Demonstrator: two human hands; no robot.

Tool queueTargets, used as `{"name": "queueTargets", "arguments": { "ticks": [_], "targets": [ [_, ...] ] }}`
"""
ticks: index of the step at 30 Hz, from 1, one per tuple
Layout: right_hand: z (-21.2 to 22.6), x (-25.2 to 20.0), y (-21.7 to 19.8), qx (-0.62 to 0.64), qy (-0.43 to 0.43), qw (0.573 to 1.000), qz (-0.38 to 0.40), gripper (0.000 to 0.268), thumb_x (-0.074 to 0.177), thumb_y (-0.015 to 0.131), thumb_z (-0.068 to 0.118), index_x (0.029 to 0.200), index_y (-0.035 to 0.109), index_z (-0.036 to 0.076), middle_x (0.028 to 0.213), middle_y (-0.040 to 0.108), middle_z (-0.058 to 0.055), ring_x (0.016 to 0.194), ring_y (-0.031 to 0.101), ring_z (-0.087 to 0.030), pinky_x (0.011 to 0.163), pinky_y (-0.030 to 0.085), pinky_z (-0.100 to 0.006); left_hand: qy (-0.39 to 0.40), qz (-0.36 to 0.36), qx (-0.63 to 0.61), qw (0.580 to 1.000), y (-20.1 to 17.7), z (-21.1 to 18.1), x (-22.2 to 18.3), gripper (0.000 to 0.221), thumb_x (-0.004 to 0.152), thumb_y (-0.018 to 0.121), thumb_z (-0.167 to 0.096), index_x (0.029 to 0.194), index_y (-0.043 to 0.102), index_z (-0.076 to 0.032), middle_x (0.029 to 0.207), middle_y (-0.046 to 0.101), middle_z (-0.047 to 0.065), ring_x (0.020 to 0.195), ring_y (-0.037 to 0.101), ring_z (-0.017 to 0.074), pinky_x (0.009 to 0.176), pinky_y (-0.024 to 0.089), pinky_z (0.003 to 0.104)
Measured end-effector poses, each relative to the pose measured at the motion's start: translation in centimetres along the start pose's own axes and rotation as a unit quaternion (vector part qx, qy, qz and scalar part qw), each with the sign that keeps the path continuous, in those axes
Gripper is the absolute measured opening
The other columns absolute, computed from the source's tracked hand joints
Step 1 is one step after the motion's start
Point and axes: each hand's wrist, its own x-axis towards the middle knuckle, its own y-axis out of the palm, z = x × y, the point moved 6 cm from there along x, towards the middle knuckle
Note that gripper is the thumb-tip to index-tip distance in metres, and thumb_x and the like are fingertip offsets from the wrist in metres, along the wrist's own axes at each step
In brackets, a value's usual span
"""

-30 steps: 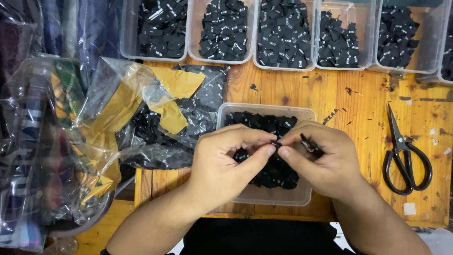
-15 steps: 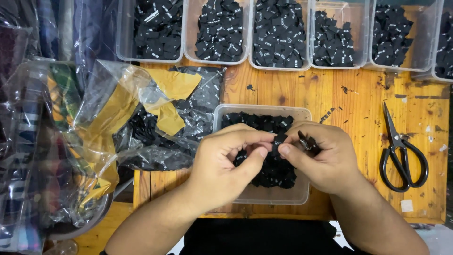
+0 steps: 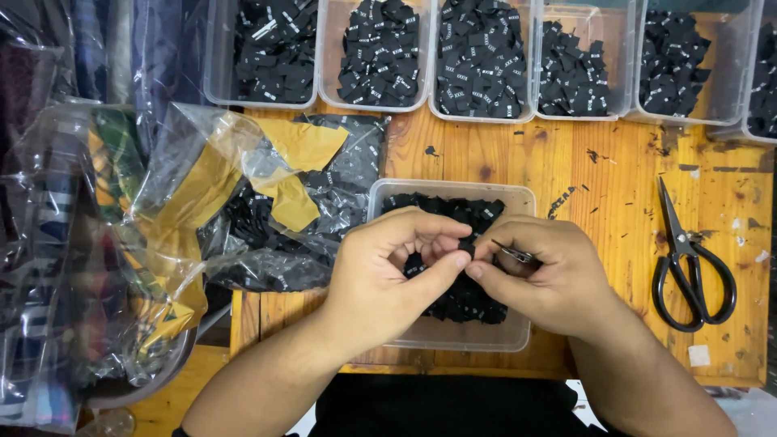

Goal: Using small snips to trim excess plastic flashing from garment accessories at a workbench.

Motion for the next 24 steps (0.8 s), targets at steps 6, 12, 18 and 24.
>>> {"name": "queueTargets", "arguments": {
  "ticks": [6, 12, 18, 24],
  "targets": [
    [-0.3, -0.2, 0.0, 0.004, -0.006, 1.000, 0.001, 0.006, 0.085, 0.079, 0.016, 0.087, 0.074, 0.013, 0.076, 0.071, 0.003, 0.053, 0.054, -0.006, 0.053, 0.045, -0.021, 0.001, -0.008, 0.008, 1.000, 0.0, -0.2, 0.0, 0.021, 0.089, 0.076, -0.001, 0.109, 0.072, -0.005, 0.093, 0.072, 0.006, 0.084, 0.068, 0.0115, 0.077, 0.059, 0.022],
    [-0.1, -0.2, -0.1, -0.011, 0.010, 1.000, -0.008, 0.006, 0.086, 0.077, 0.019, 0.084, 0.074, 0.015, 0.076, 0.072, 0.004, 0.057, 0.059, -0.007, 0.055, 0.046, -0.022, 0.016, 0.005, 0.017, 1.000, 0.0, -0.4, 0.0, 0.017, 0.092, 0.073, -0.003, 0.109, 0.072, -0.004, 0.094, 0.071, 0.006, 0.083, 0.067, 0.0123, 0.076, 0.056, 0.023],
    [0.2, -0.2, 0.1, -0.014, -0.007, 1.000, -0.011, 0.006, 0.087, 0.076, 0.019, 0.085, 0.074, 0.014, 0.078, 0.074, 0.004, 0.063, 0.066, -0.007, 0.060, 0.052, -0.021, 0.080, 0.007, 0.105, 0.991, -0.2, -1.4, 0.2, 0.016, 0.090, 0.073, -0.004, 0.105, 0.073, -0.009, 0.086, 0.069, 0.001, 0.077, 0.061, 0.0111, 0.075, 0.055, 0.024],
    [0.4, -0.2, 0.1, -0.012, -0.028, 0.999, -0.016, 0.007, 0.087, 0.076, 0.019, 0.087, 0.074, 0.012, 0.080, 0.074, 0.001, 0.067, 0.067, -0.009, 0.063, 0.053, -0.022, 0.134, 0.009, 0.117, 0.984, 0.0, -2.1, 0.0, 0.013, 0.092, 0.071, -0.002, 0.104, 0.072, -0.007, 0.091, 0.072, 0.006, 0.079, 0.066, 0.0139, 0.074, 0.056, 0.024]
  ]
}}
